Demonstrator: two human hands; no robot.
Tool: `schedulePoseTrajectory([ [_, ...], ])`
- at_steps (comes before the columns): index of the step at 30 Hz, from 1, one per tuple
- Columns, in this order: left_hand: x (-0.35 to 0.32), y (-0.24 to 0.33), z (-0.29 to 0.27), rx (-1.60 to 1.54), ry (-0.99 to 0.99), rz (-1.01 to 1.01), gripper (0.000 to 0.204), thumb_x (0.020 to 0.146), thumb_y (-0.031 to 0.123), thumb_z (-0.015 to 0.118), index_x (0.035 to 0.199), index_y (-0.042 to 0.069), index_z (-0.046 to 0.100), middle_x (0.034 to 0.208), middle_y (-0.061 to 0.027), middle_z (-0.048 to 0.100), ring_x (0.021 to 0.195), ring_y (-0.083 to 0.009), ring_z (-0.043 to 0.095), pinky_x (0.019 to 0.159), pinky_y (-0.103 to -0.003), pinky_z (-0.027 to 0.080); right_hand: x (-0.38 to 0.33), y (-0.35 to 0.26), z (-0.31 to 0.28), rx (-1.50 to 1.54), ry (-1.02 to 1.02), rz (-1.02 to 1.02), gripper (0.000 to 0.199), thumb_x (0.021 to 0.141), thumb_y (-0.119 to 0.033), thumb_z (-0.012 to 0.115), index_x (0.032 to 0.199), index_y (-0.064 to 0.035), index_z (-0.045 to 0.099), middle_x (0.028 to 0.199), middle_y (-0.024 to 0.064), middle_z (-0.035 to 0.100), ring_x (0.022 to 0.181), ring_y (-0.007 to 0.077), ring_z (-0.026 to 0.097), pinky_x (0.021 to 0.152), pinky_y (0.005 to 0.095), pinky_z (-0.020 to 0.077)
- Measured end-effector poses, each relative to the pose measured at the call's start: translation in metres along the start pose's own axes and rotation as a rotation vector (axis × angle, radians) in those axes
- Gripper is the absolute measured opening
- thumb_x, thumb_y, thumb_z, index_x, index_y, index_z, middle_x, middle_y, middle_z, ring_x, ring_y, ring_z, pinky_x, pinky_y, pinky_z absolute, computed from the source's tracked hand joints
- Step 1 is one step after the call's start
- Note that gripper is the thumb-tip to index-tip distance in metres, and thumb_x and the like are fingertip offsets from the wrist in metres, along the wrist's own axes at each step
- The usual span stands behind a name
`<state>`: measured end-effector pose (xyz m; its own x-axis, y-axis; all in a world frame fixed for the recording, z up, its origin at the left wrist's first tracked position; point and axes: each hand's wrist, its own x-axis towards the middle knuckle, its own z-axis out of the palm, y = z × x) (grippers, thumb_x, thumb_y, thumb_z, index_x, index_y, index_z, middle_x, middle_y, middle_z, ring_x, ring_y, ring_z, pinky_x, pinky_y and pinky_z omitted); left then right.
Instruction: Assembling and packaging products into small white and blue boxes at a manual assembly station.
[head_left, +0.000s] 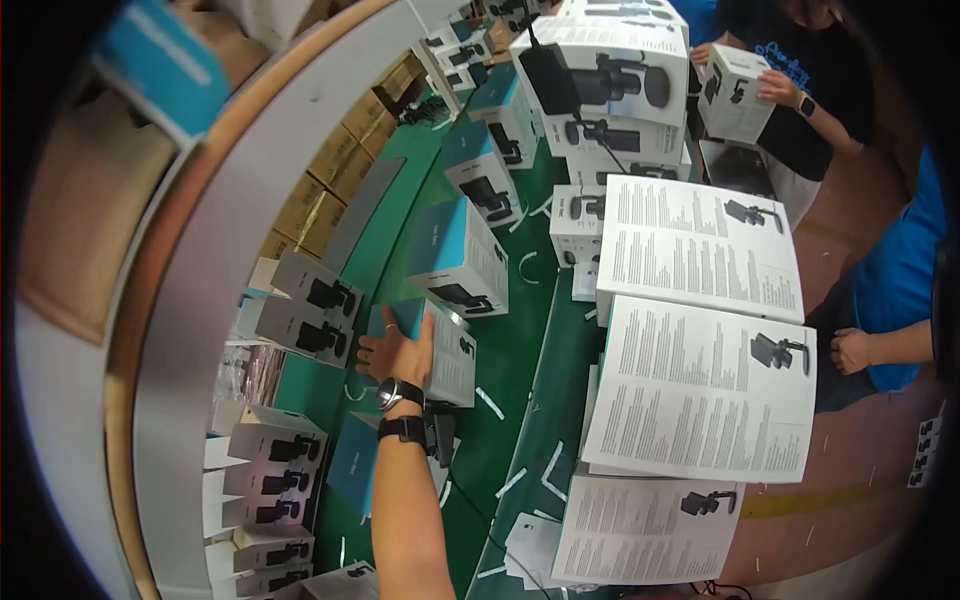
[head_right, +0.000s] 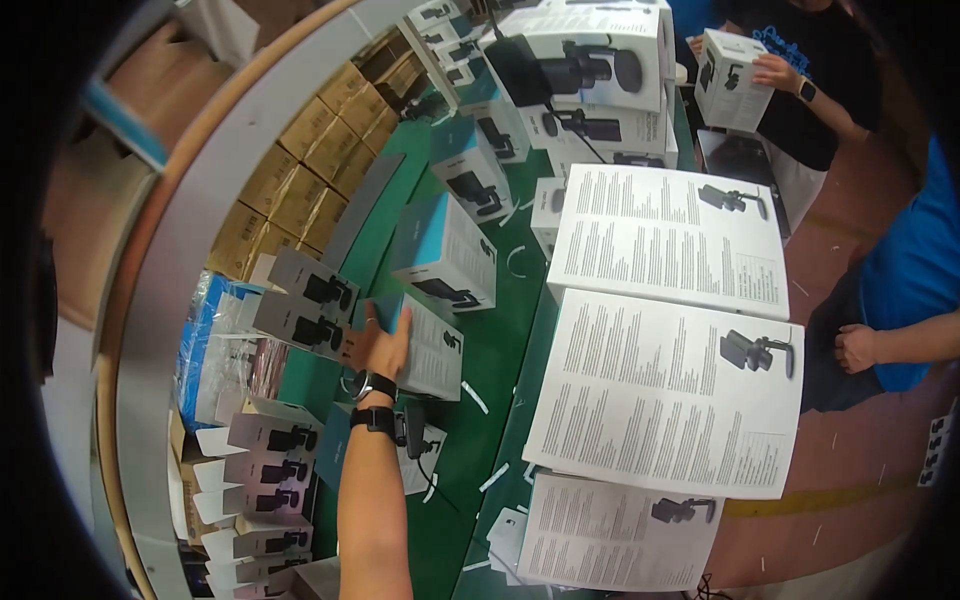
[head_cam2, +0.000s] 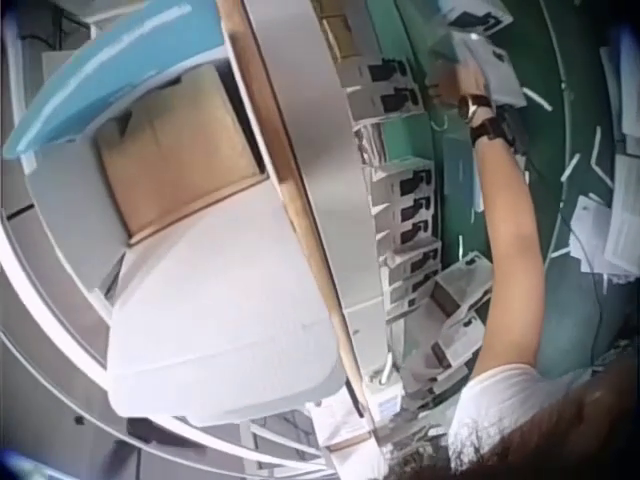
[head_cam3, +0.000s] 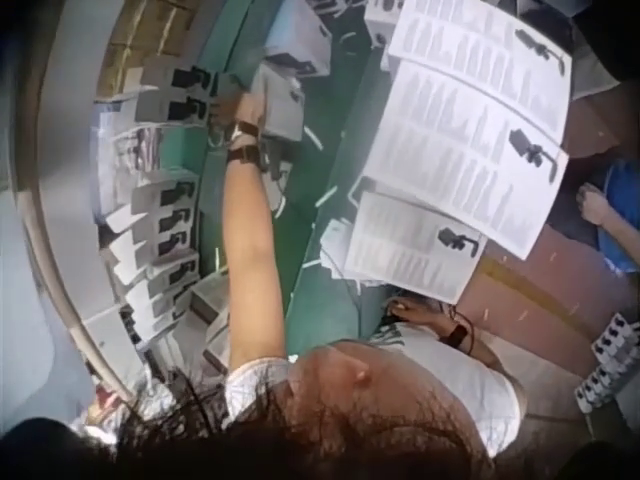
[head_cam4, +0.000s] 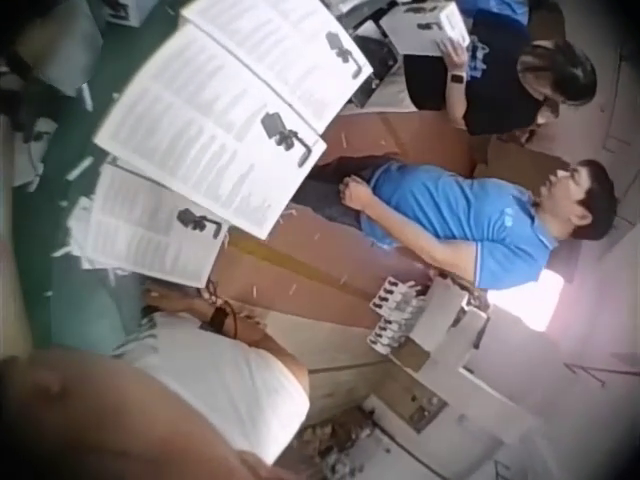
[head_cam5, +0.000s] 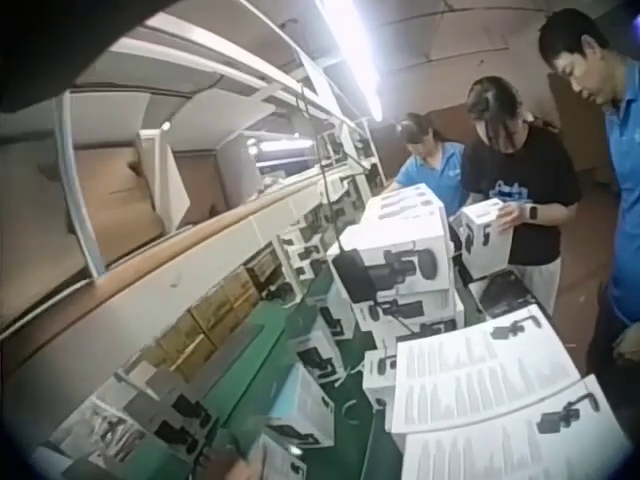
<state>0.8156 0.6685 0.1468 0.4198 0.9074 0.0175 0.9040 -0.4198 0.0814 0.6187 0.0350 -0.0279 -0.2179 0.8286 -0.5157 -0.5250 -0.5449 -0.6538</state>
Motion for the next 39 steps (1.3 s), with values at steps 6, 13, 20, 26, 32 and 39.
schedulePoseTrajectory([
  [6, -0.007, 0.020, -0.033, -0.039, -0.092, -0.066, 0.106, 0.086, 0.084, 0.050, 0.168, 0.022, 0.024, 0.157, -0.0429, 0.032, 0.143, -0.0581, 0.037, 0.118, -0.073, 0.020, 0.002, -0.051, -0.002, -0.302, 0.148, 0.008, 0.055, 0.108, -0.043, 0.060, 0.146, -0.0041, 0.054, 0.132, 0.0091, 0.066, 0.122, 0.0188, 0.059, 0.105, 0.0354, 0.0474],
  [13, 0.009, 0.022, -0.029, -0.052, -0.063, -0.293, 0.103, 0.089, 0.081, 0.047, 0.166, 0.016, 0.028, 0.160, -0.0429, 0.028, 0.151, -0.0597, 0.023, 0.118, -0.076, 0.015, -0.027, -0.063, 0.012, -0.226, 0.148, -0.071, 0.052, 0.109, -0.041, 0.059, 0.146, -0.0055, 0.055, 0.125, 0.0069, 0.069, 0.114, 0.0183, 0.062, 0.101, 0.0345, 0.0492],
  [20, -0.043, -0.056, -0.022, -0.215, 0.076, -0.091, 0.091, 0.094, 0.073, 0.048, 0.163, 0.014, 0.035, 0.164, -0.0375, 0.026, 0.152, -0.0608, 0.020, 0.121, -0.075, 0.012, -0.043, -0.038, 0.052, -0.084, 0.120, -0.065, 0.047, 0.109, -0.042, 0.058, 0.145, -0.0124, 0.057, 0.121, 0.0054, 0.069, 0.111, 0.0167, 0.061, 0.099, 0.0323, 0.0495],
  [26, -0.274, -0.241, -0.084, 0.147, 0.207, 0.218, 0.092, 0.078, 0.063, 0.076, 0.151, 0.012, 0.050, 0.151, -0.0335, 0.046, 0.139, -0.0554, 0.043, 0.121, -0.068, 0.022, -0.028, -0.001, 0.073, -0.179, 0.025, -0.004, 0.042, 0.109, -0.035, 0.058, 0.144, -0.0132, 0.058, 0.115, 0.0029, 0.070, 0.103, 0.0119, 0.059, 0.091, 0.0282, 0.0492],
  [32, -0.446, -0.552, -0.078, 0.117, 0.035, -0.100, 0.049, 0.084, 0.037, 0.073, 0.125, 0.010, 0.068, 0.111, -0.0250, 0.070, 0.114, -0.0466, 0.064, 0.096, -0.063, 0.048, -0.007, 0.047, 0.109, -0.379, -0.090, 0.012, 0.035, 0.109, -0.025, 0.058, 0.140, -0.0106, 0.061, 0.106, -0.0021, 0.070, 0.087, 0.0059, 0.057, 0.080, 0.0236, 0.0502],
  [39, -0.569, -0.540, -0.080, 0.060, -0.058, 0.011, 0.032, 0.081, 0.007, 0.066, 0.109, 0.013, 0.077, 0.111, -0.0155, 0.074, 0.105, -0.0359, 0.071, 0.089, -0.051, 0.056, 0.039, 0.011, 0.173, -0.573, -0.066, -0.382, 0.030, 0.102, -0.017, 0.070, 0.131, -0.0087, 0.065, 0.102, -0.0024, 0.069, 0.086, 0.0058, 0.056, 0.077, 0.0242, 0.0482],
])
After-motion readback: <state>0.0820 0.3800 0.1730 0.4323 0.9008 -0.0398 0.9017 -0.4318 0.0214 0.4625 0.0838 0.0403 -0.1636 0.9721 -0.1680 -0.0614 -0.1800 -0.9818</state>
